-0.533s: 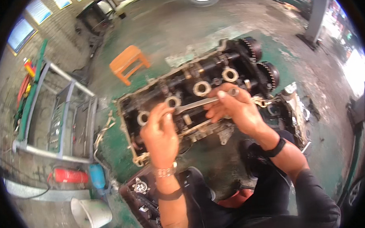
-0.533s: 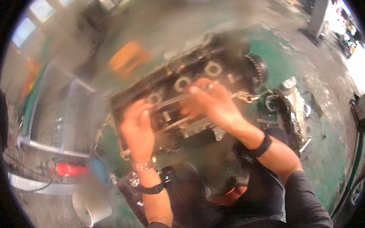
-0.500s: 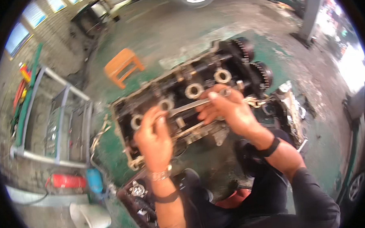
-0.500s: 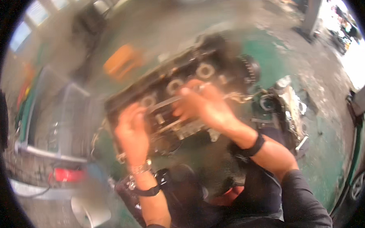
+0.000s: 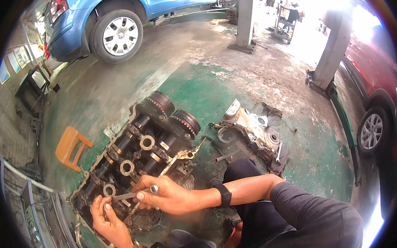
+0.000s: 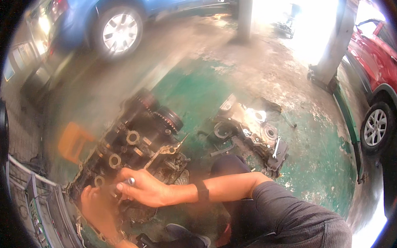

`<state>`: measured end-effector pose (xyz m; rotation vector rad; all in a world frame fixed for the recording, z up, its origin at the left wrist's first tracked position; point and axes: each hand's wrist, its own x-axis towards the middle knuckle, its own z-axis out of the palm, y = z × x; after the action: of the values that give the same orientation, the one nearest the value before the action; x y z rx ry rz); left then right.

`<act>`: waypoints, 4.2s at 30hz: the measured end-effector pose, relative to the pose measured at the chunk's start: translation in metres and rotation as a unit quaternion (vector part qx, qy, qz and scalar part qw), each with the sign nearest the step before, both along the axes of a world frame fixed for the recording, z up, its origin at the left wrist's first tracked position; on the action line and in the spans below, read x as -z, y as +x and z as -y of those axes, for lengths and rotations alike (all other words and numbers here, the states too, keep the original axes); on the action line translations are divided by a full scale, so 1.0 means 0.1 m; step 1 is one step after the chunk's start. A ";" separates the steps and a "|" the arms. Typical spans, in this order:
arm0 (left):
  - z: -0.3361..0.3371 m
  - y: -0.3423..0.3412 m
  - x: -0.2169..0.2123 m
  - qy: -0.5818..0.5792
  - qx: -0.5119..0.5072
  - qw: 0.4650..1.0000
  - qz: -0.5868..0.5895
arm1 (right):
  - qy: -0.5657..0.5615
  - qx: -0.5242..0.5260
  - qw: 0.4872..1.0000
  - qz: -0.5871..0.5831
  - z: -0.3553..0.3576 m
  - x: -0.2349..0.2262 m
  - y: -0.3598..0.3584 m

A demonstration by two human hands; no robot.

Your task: The person uses a wrench to loosen and remove bolts from a camshaft cap within an engine block, repeatedly fitting the wrench onto the bolts and turning them.

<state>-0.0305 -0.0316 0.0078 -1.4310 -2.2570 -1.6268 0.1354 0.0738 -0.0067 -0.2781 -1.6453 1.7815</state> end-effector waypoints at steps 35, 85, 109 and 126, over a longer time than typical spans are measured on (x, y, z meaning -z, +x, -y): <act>0.03 -0.20 0.24 0.055 0.034 0.995 0.071 | 0.366 0.035 0.929 -0.027 0.20 0.02 -0.01; -0.01 0.06 -0.03 0.021 0.003 0.999 0.038 | 0.379 0.039 0.924 0.036 0.21 -0.02 0.08; 0.01 -0.04 0.03 0.068 0.025 0.997 0.000 | -0.130 0.023 0.991 -0.004 -0.14 -0.07 -0.03; 0.02 0.00 -0.04 0.051 0.015 0.998 -0.032 | -0.152 0.000 0.988 -0.003 -0.12 -0.07 -0.05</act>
<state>-0.0302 -0.0337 0.0114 -1.4764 -2.0961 -1.6547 0.1300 0.0856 0.0008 -0.4080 -1.3649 2.0286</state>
